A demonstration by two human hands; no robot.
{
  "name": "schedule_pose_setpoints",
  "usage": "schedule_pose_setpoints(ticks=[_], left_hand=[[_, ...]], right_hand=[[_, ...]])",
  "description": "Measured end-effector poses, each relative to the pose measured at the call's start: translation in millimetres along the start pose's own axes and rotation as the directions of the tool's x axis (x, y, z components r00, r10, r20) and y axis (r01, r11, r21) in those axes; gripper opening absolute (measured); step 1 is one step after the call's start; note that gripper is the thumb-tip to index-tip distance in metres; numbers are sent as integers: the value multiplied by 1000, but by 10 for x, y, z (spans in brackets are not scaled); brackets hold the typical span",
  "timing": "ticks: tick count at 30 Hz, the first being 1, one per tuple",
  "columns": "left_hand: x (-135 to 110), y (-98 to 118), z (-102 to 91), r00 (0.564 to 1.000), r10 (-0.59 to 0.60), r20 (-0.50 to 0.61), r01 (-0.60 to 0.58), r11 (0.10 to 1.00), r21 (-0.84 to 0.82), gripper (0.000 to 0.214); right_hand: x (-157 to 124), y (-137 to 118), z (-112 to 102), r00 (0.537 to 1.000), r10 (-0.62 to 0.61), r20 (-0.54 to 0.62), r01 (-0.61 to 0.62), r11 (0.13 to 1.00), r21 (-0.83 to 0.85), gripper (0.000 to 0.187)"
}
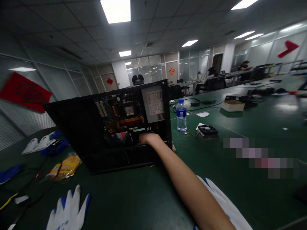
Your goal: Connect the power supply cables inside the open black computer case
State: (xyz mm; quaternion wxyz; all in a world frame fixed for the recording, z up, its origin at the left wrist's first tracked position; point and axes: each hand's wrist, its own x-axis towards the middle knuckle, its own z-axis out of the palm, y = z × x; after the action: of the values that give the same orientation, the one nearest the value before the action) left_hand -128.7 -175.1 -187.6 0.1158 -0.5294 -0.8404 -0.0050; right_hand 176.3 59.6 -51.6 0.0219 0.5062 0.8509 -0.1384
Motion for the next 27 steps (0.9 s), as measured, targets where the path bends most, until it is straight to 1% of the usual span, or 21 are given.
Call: schedule_pose_setpoints(ticks=[3,4,6,9,12,13,15,17,18,21,25,27], left_hand=[[79,4,53,993,-109,47,109,994,11,79],[99,11,59,990,-134,47,133,991,18,78],[118,27,52,989,-132,64,131,991,25,79],[109,42,20,988,-129,88,125,991,49,79],[88,60,-28,988,-123,98,116,990,76,79],[82,69,-46,988,-121,100,114,991,75,79],[72,86,-80,983,-157,97,152,987,56,77],[60,91,-97,990,-109,89,107,994,24,76],[52,84,-96,990,-106,88,105,994,15,76],[25,27,-52,995,-79,63,80,997,-10,78],[20,-81,53,1000,12,19,-11,999,-32,82],[49,-117,92,1000,-1,26,2,999,-32,82]], right_hand=[[5,-12,25,996,-54,-70,53,999,-11,38],[5,-28,27,992,-65,-109,66,998,1,39],[0,-75,20,977,-63,-206,77,995,63,41],[-5,-152,-7,927,-21,-376,98,978,187,50],[5,-188,-28,874,3,-485,135,959,250,57],[11,-190,-29,865,8,-502,142,955,260,57],[20,-185,-22,863,10,-506,146,952,268,55],[20,-180,-10,867,8,-499,143,954,264,51],[15,-180,-6,868,4,-497,143,955,258,50],[-2,-179,-9,870,-12,-493,149,960,238,48],[-4,-170,-22,873,-12,-487,141,963,229,48],[2,-165,-23,867,-17,-497,158,957,243,47]])
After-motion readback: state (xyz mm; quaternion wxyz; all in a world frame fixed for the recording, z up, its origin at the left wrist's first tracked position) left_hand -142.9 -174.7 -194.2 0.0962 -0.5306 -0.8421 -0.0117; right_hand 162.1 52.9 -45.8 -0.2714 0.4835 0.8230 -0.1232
